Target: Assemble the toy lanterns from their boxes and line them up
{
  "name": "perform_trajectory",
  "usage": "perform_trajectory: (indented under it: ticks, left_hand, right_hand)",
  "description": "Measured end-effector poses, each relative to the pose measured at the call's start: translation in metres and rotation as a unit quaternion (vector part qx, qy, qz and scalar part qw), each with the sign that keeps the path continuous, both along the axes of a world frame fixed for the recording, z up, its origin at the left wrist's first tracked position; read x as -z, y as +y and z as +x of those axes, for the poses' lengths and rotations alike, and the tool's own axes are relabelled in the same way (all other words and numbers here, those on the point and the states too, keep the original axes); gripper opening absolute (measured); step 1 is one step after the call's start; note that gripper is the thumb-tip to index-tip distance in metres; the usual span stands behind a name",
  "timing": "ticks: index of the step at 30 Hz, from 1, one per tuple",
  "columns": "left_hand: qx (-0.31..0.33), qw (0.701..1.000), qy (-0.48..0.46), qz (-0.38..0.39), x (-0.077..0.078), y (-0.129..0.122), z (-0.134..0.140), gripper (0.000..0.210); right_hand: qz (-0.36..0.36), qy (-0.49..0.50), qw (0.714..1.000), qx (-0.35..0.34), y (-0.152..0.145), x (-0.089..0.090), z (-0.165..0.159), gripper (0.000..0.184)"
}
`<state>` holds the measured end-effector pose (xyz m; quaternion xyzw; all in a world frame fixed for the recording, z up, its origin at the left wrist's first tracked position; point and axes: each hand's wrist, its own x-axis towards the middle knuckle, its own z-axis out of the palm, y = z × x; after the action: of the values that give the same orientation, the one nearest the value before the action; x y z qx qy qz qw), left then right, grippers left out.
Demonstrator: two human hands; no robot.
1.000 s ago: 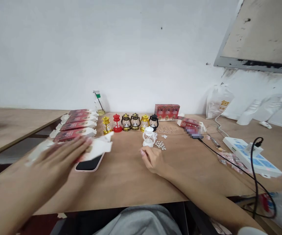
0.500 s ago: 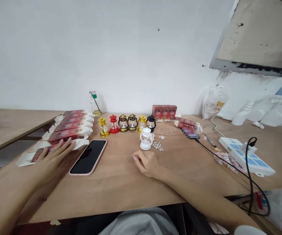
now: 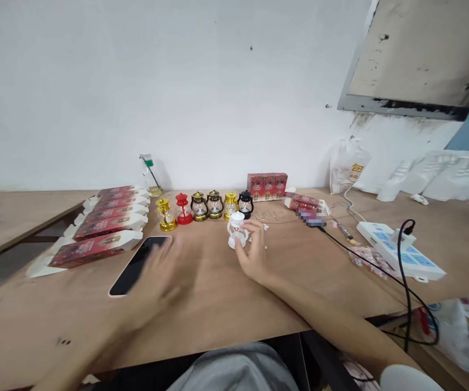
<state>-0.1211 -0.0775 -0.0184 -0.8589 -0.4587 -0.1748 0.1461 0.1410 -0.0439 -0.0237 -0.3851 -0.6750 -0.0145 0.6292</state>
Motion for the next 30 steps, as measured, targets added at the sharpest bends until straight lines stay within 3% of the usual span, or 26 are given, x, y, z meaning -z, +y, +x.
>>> perform_trajectory:
  ticks: [2, 4, 6, 9, 13, 16, 21, 25, 30]
  left_hand:
    - [0.053, 0.989, -0.034, -0.133, 0.012, 0.007, 0.041, 0.083]
    - [-0.019, 0.965, -0.162, -0.205, 0.019, 0.023, 0.078, 0.088]
    - [-0.1, 0.925, -0.281, -0.236, 0.019, 0.044, 0.106, 0.097]
    - [-0.114, 0.884, -0.381, -0.245, 0.014, 0.073, 0.129, 0.097]
    - [-0.039, 0.834, -0.469, -0.286, 0.011, 0.085, 0.136, 0.075]
    - [0.039, 0.796, -0.527, -0.296, 0.012, 0.076, 0.134, 0.065]
    - [0.076, 0.799, -0.536, -0.262, 0.006, 0.065, 0.132, 0.052]
    - [0.108, 0.804, -0.518, -0.272, 0.003, 0.063, 0.133, 0.051]
    - [0.138, 0.787, -0.514, -0.313, 0.001, 0.059, 0.135, 0.052]
  right_hand:
    - [-0.076, 0.118, 0.99, 0.007, 0.01, 0.001, 0.004, 0.028]
    - [-0.167, 0.21, 0.963, -0.02, 0.021, 0.003, 0.008, 0.03]
    - [-0.241, 0.269, 0.93, -0.062, 0.029, 0.004, 0.01, 0.03]
    - [-0.285, 0.31, 0.9, -0.117, 0.034, 0.003, 0.008, 0.026]
    - [-0.339, 0.327, 0.856, -0.213, 0.031, -0.002, 0.0, 0.025]
    - [-0.389, 0.38, 0.807, -0.233, 0.03, -0.006, -0.001, 0.018]
    - [-0.519, 0.442, 0.692, -0.235, 0.04, -0.009, 0.011, 0.013]
    - [-0.567, 0.377, 0.676, -0.283, 0.049, -0.006, 0.018, 0.018]
    - [-0.581, 0.325, 0.654, -0.36, 0.052, -0.003, 0.02, 0.023]
